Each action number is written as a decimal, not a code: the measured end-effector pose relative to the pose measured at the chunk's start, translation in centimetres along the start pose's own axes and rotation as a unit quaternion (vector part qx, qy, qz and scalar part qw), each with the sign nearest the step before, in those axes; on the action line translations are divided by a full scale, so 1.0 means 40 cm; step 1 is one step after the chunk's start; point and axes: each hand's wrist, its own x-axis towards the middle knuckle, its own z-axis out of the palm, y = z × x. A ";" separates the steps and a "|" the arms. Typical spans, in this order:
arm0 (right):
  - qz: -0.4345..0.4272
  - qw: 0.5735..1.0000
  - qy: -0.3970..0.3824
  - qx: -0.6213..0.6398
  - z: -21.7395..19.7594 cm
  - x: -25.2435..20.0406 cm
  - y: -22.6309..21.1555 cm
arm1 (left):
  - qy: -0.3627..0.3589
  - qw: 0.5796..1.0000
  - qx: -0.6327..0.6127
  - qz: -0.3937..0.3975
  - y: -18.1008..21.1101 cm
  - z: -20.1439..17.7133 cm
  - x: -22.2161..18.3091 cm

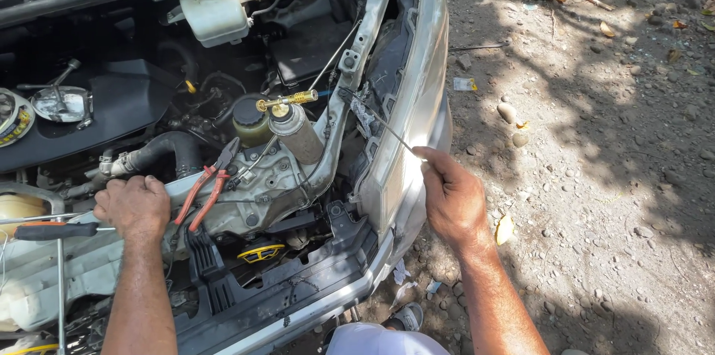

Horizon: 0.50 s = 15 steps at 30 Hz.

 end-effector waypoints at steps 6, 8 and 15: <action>0.020 1.000 -0.004 -0.006 0.002 -0.001 0.003 | 0.019 1.000 0.002 0.002 -0.001 0.010 0.002; 0.020 1.000 -0.005 -0.003 0.002 0.000 0.002 | 0.033 0.999 -0.005 0.005 -0.005 0.019 0.001; 0.033 0.999 -0.008 -0.013 0.005 -0.001 -0.006 | 0.044 0.999 -0.021 0.011 -0.004 0.018 -0.003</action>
